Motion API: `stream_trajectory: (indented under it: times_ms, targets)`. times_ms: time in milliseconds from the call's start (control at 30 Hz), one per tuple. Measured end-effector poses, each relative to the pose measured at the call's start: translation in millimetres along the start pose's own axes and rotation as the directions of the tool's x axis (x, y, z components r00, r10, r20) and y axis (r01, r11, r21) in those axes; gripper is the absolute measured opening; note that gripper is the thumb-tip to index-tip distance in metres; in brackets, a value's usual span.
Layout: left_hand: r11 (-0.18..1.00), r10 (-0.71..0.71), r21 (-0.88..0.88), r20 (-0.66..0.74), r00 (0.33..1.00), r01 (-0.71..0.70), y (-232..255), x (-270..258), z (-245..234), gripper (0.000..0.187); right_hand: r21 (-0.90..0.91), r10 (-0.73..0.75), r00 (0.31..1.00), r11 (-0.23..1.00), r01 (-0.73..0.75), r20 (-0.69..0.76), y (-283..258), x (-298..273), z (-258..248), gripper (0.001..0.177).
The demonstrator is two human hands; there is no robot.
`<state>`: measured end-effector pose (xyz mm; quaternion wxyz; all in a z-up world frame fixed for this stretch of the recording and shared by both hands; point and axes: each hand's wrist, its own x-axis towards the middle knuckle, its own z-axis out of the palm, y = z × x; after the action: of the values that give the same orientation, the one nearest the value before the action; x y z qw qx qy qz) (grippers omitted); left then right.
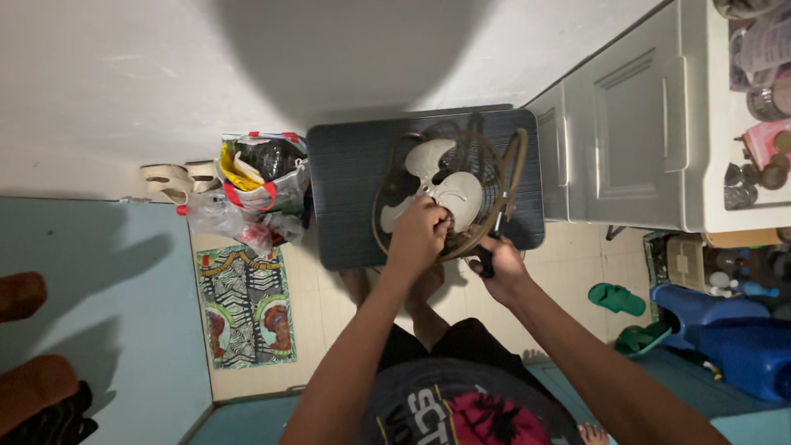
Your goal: The person assembles a small electric fan by attaching the fan blade to the motor and securing the front grille. They use a screwdriver to tighten the screws and ensure the components are properly aligned.
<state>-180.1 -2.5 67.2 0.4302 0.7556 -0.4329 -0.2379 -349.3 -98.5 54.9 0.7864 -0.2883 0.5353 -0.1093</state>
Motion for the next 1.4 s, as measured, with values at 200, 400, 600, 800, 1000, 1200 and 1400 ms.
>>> stream_trajectory:
  times_ms: [200, 400, 600, 800, 1000, 1200, 1400]
  targets:
    - [0.999, 0.035, 0.019, 0.038, 0.999, -0.036, 0.7, 1.9, -1.5, 0.012, 0.104, 0.019, 0.997, 0.994, -0.026, 0.07, 12.2, 10.2, -12.3, 0.018]
    - [0.996, 0.054, 0.066, 0.073, 0.996, -0.059, -10.9, -1.2, 8.5, 0.014, 0.161, 0.044, 0.999, 0.986, -0.04, -0.019, 32.6, 30.6, -21.2, 0.009]
    - [0.981, 0.029, 0.185, 0.15, 0.988, -0.057, -12.0, -9.4, 12.7, 0.018, 0.142, -0.032, 0.999, 0.989, 0.033, -0.011, 65.3, 64.0, -35.5, 0.009]
    - [0.956, 0.006, 0.285, 0.19, 0.982, -0.062, -6.3, -12.1, 10.3, 0.022, 0.153, 0.11, 0.986, 0.984, -0.09, -0.123, 77.8, 84.5, -41.5, 0.012]
    - [0.885, 0.135, 0.419, 0.183, 0.974, -0.201, -15.9, -12.9, 18.0, 0.018, 0.171, 0.166, 0.981, 0.974, -0.147, -0.098, 88.1, 97.2, -47.0, 0.012]
    - [0.797, 0.234, 0.536, 0.155, 0.96, -0.281, -14.7, -13.1, 22.8, 0.011, 0.204, 0.208, 0.974, 0.961, -0.186, -0.091, 91.2, 106.5, -55.7, 0.009]
    - [0.8, 0.21, 0.533, 0.182, 0.961, -0.276, -2.4, -8.2, 14.5, 0.009, 0.246, 0.122, 0.993, 0.962, -0.116, -0.007, 85.1, 98.8, -54.7, 0.003]
